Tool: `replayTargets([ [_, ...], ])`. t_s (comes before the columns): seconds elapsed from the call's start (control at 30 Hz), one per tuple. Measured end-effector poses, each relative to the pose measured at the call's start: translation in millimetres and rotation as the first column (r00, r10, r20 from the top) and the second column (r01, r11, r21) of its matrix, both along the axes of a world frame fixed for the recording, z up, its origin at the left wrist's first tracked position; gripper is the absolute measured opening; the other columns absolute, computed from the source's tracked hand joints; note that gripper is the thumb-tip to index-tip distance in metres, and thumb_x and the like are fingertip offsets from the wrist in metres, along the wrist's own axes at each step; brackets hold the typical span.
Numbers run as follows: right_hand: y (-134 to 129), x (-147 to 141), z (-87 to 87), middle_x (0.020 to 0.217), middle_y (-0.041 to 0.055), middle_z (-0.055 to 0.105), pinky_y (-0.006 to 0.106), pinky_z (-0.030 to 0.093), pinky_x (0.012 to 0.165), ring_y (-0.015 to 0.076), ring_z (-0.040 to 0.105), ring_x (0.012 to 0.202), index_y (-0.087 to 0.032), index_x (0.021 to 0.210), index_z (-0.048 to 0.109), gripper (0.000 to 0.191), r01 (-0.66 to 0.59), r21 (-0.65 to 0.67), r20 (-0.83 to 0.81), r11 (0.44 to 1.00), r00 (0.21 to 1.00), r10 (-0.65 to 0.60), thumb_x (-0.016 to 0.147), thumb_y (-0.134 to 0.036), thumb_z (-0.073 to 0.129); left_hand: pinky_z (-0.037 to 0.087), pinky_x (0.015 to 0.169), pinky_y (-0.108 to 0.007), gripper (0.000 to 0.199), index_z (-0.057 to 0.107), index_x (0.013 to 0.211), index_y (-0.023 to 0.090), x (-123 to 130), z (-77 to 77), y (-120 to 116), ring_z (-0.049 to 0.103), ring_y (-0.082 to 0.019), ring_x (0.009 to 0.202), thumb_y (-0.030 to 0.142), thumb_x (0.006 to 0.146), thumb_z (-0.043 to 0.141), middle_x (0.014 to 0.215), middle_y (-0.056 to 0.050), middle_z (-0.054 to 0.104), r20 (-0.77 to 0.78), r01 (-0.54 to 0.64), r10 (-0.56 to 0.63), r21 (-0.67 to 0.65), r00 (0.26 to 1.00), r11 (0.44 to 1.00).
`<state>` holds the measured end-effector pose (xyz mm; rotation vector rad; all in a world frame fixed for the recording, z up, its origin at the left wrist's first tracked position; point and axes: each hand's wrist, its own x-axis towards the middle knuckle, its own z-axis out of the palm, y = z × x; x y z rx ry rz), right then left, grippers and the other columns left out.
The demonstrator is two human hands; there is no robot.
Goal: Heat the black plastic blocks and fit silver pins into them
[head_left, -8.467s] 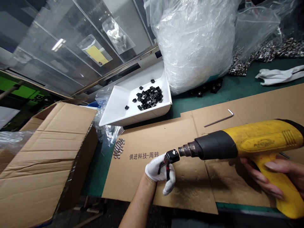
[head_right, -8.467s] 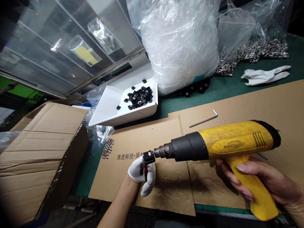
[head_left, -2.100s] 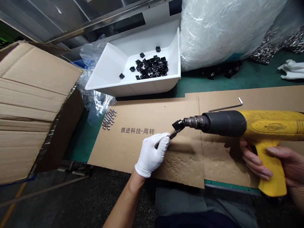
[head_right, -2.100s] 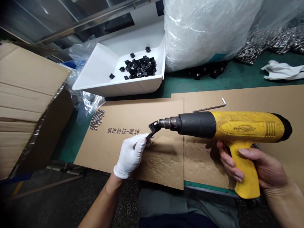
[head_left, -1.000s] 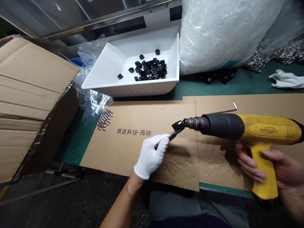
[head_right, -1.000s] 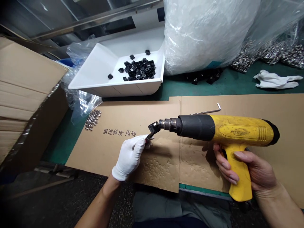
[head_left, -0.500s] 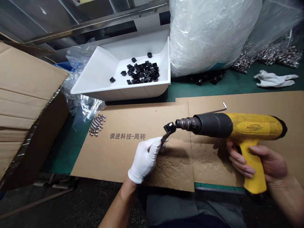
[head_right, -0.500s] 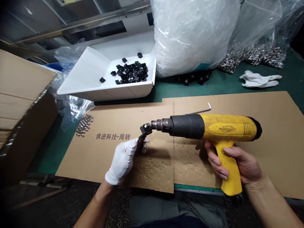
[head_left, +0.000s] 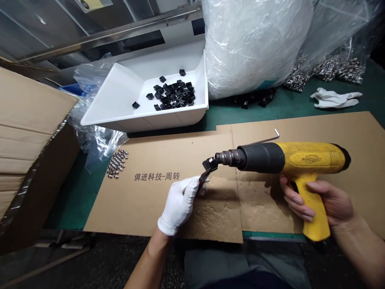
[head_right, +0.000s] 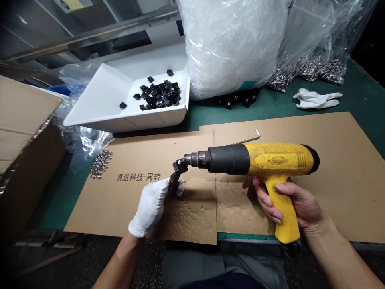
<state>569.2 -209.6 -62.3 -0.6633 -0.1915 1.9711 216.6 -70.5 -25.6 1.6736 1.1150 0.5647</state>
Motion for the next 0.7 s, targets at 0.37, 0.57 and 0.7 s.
replayTargets([
  [0.37,-0.5,-0.7,-2.1,0.083,0.0060,0.065,0.023,0.051,0.048,0.0129,0.059,0.055,-0.016,0.120,0.069,0.039,0.008,-0.005,-0.004,1.000,1.000,-0.008,0.089,-0.039,0.064,0.050,0.085,-0.031,0.057,0.076,0.093,0.015,0.5,1.2,0.5,0.066,-0.018,0.076,0.057,0.105,0.039,0.075,-0.003,0.070,0.011,0.009,-0.008,-0.008,1.000,1.000],
  [0.57,-1.2,-0.1,-0.6,0.082,0.0058,0.066,0.023,0.050,0.048,0.0128,0.059,0.054,-0.016,0.119,0.069,0.038,0.010,-0.013,0.001,1.000,1.000,-0.010,0.089,-0.039,0.064,0.050,0.088,-0.034,0.060,0.075,0.092,0.015,-0.9,1.6,2.6,0.064,-0.020,0.076,0.060,0.104,0.037,0.075,-0.004,0.069,-0.008,0.027,-0.028,-0.026,1.000,0.999],
  [0.7,-1.4,-0.6,-0.4,0.082,0.0052,0.066,0.022,0.050,0.048,0.0125,0.059,0.054,-0.017,0.119,0.070,0.037,0.012,-0.018,0.007,1.000,1.000,-0.012,0.089,-0.040,0.065,0.051,0.084,-0.034,0.060,0.074,0.096,0.014,-0.8,-0.6,1.8,0.063,-0.020,0.076,0.061,0.104,0.036,0.076,-0.005,0.068,0.016,0.022,-0.022,-0.036,1.000,0.999],
])
